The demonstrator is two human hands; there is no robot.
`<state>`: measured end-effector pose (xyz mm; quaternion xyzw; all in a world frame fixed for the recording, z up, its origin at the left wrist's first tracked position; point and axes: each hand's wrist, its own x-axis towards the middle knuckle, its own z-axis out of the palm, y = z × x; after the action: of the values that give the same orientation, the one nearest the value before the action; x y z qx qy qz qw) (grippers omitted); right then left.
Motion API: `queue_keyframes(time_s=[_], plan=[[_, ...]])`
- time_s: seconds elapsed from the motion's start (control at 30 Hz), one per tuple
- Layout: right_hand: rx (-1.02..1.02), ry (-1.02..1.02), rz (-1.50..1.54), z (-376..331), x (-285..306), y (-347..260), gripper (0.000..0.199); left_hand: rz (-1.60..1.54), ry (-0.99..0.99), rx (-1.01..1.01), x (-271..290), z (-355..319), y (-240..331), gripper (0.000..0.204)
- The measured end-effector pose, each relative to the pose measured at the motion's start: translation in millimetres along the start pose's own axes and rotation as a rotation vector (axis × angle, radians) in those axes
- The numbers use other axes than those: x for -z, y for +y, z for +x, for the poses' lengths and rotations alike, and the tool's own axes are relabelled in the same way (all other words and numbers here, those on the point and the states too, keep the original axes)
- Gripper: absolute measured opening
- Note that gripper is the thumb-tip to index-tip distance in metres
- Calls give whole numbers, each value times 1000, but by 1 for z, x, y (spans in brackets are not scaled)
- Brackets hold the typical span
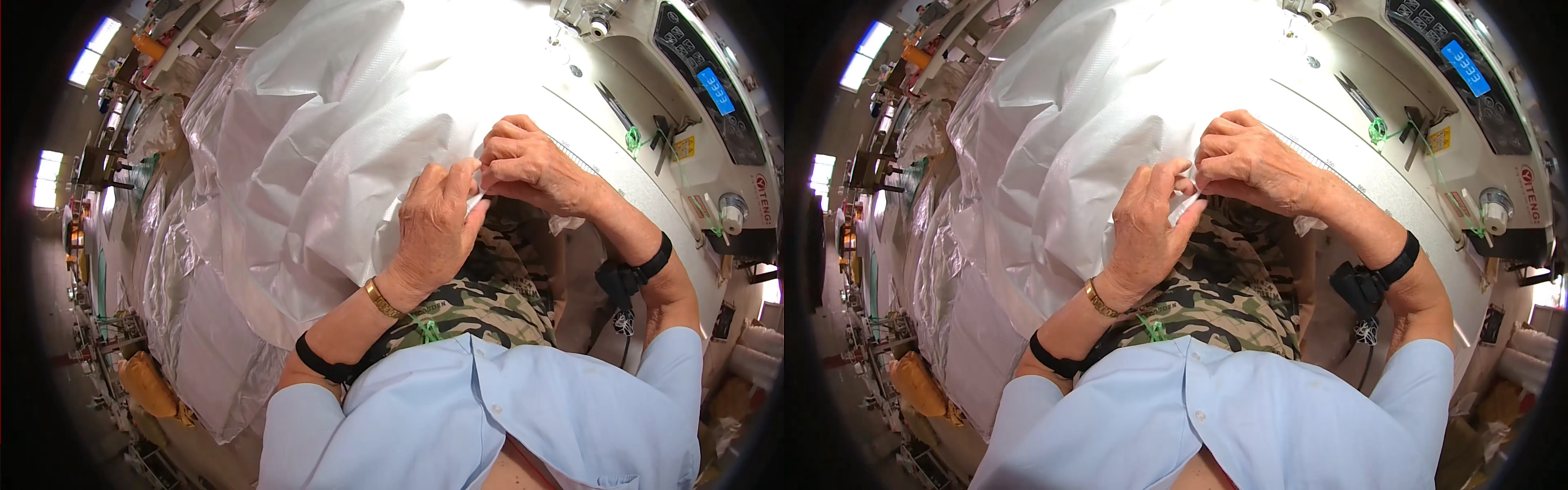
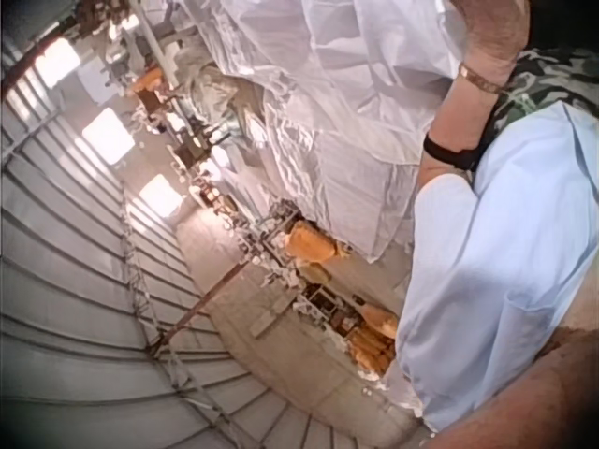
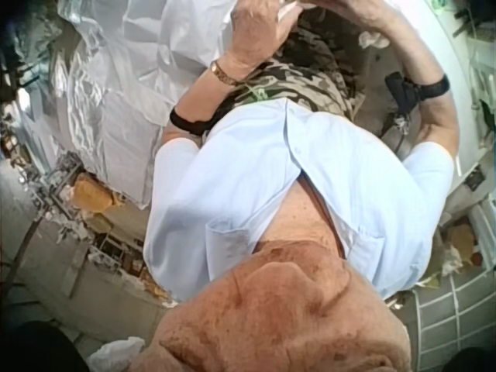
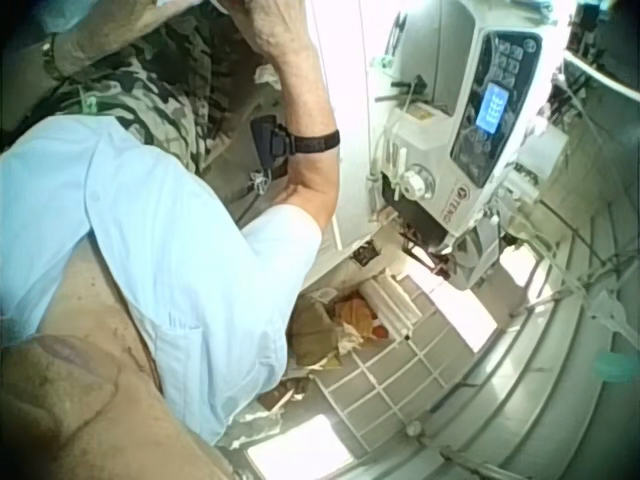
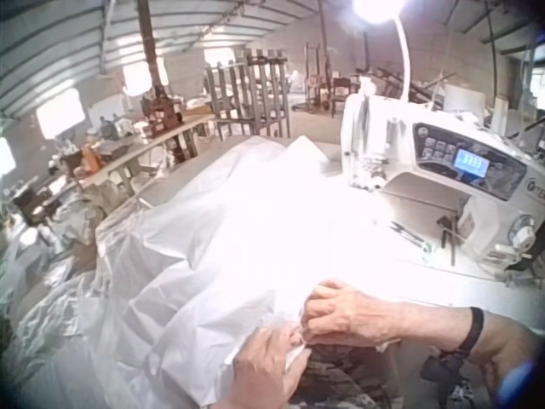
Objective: The person folds the edge of a white plastic sheet, aligns it under the needle of a sewing machine, and sews the seam. They repeat this process of folding and sewing in sections until the entire length of the sheet is seamed.
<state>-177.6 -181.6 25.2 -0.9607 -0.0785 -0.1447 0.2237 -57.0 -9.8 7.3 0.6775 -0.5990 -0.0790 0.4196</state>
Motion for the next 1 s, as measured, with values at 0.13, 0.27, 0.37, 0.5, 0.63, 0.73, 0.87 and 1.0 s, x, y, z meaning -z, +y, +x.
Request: queue_keyframes(time_s=[0.13,0.27,0.37,0.5,0.63,0.73,0.87,1.0], plan=[[-12,22,10,-1,-2,1,11,90,23,-5,2,-2,2,44],[-61,100,63,-1,1,8,12,-130,-34,91,8,-4,3,34],[-128,100,44,-1,10,18,13,-157,-6,4,11,-2,2,29],[-166,101,96,-2,19,30,18,-132,-7,-10,11,0,2,27],[-148,93,99,-1,20,35,19,-116,-29,-24,9,3,2,32],[-146,78,98,2,23,41,22,-54,-40,-46,7,8,0,33],[-111,78,-61,5,29,50,31,-120,-59,-79,6,14,-9,30],[-162,78,-147,3,36,64,38,-202,-87,-55,5,18,-18,29]])
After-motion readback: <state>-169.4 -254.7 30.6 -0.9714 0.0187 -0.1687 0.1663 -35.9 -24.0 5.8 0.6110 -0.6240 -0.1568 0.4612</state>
